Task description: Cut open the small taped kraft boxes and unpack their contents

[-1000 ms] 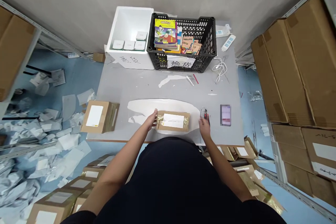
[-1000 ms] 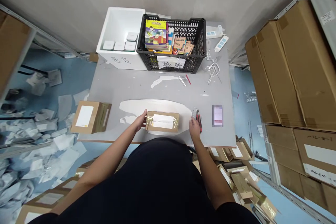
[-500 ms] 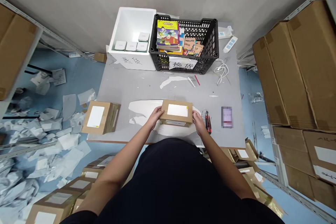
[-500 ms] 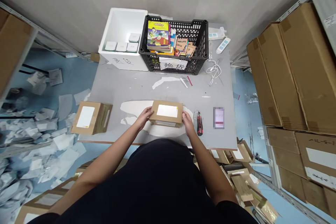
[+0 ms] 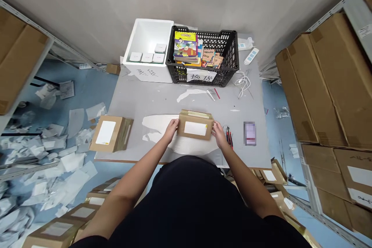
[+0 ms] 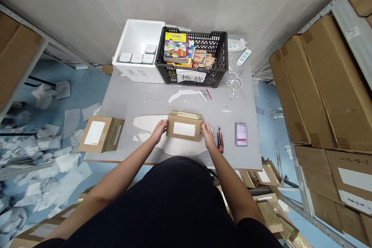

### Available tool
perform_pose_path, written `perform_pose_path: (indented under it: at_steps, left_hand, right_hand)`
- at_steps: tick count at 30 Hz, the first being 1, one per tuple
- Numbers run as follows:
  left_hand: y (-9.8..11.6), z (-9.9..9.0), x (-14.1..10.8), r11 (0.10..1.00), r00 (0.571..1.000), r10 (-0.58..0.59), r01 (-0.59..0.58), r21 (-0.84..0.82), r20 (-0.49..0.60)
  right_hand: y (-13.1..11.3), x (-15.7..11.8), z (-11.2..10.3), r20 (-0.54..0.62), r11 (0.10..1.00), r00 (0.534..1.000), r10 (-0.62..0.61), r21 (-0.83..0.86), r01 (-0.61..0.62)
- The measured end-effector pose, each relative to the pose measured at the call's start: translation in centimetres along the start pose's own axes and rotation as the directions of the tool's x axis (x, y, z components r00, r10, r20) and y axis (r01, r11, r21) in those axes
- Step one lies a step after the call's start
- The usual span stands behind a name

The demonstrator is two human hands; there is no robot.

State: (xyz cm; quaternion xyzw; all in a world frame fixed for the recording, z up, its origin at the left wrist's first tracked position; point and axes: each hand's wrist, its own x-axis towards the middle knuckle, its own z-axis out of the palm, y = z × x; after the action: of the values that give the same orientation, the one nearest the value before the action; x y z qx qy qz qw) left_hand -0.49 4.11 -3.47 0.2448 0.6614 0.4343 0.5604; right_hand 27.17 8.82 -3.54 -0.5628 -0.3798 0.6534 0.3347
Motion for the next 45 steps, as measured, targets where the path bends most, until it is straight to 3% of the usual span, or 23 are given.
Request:
perform_pose_path:
  at_steps: [3,6,10,12,15,17,20,23,26,28,32,36,39,41,43,45]
  left_hand:
    - [-1.6,-0.9,-1.7,0.999,0.999,0.044,-0.044,0.023,-0.011]
    - [-3.7,-1.2,-3.7,0.990,1.000,0.008,-0.007,0.141,-0.008]
    - [-5.3,-0.7,-5.6,0.988,0.999,0.025,-0.029,0.153,0.025]
    - [-5.4,-0.4,-6.1,0.981,0.998,0.059,-0.062,0.186,0.024]
    - [-5.3,-0.3,-6.6,0.939,0.993,0.120,-0.114,0.324,0.002]
    - [-5.0,-0.4,-7.0,0.852,0.972,0.236,-0.200,0.484,-0.014]
    - [-4.6,-0.7,-7.8,0.583,0.875,0.472,-0.405,0.705,0.112]
    - [-4.1,-0.6,-8.8,0.295,0.741,0.546,-0.606,0.739,0.390]
    - [-3.7,0.0,-9.8,0.115,0.648,0.495,-0.709,0.695,0.579]
    - [-3.5,0.6,-10.3,0.054,0.635,0.456,-0.719,0.692,0.624]
    - [-3.4,1.4,-10.9,0.020,0.664,0.428,-0.685,0.728,0.613]
    - [-3.7,1.8,-11.2,0.069,0.692,0.431,-0.665,0.744,0.579]
    - [-4.1,2.0,-11.3,0.108,0.707,0.436,-0.655,0.748,0.557]
    - [-4.3,2.0,-11.4,0.137,0.711,0.446,-0.655,0.743,0.544]
    - [-4.6,2.1,-11.4,0.166,0.710,0.459,-0.659,0.733,0.534]
    - [-4.7,2.2,-11.5,0.184,0.708,0.477,-0.660,0.728,0.521]
  right_hand:
    - [1.7,-1.5,-0.7,-0.021,1.000,1.000,-0.011,0.011,0.011]
    - [4.1,-3.1,-1.2,-0.057,0.999,0.998,0.025,-0.020,-0.026]
    - [6.9,-4.8,-2.7,-0.097,0.984,0.995,-0.038,-0.180,0.020]
    - [7.8,-5.3,-4.4,-0.211,0.928,0.970,-0.119,-0.370,0.034]
    - [8.7,-5.7,-7.6,-0.317,0.744,0.924,-0.216,-0.666,-0.054]
    - [8.9,-5.7,-9.3,-0.342,0.623,0.918,-0.200,-0.767,-0.150]
    - [8.7,-5.1,-10.3,-0.387,0.517,0.910,-0.147,-0.815,-0.263]
    - [8.0,-4.4,-10.1,-0.438,0.521,0.891,-0.115,-0.791,-0.322]
    - [7.1,-4.0,-10.3,-0.469,0.583,0.881,-0.056,-0.732,-0.352]
    - [6.5,-4.1,-10.9,-0.455,0.607,0.890,-0.025,-0.715,-0.348]
    - [5.2,-5.1,-12.0,-0.410,0.656,0.912,-0.004,-0.689,-0.307]
    - [2.5,-6.7,-11.0,-0.295,0.774,0.955,-0.032,-0.612,-0.163]
    - [-0.7,-7.6,-8.2,-0.045,0.766,0.995,-0.092,-0.642,0.042]
    - [-3.0,-7.7,-5.6,0.196,0.661,0.973,-0.118,-0.716,0.224]
    - [-4.8,-7.3,-2.8,0.422,0.480,0.898,-0.128,-0.766,0.428]
    - [-5.9,-6.7,-0.1,0.591,0.272,0.805,-0.060,-0.766,0.582]
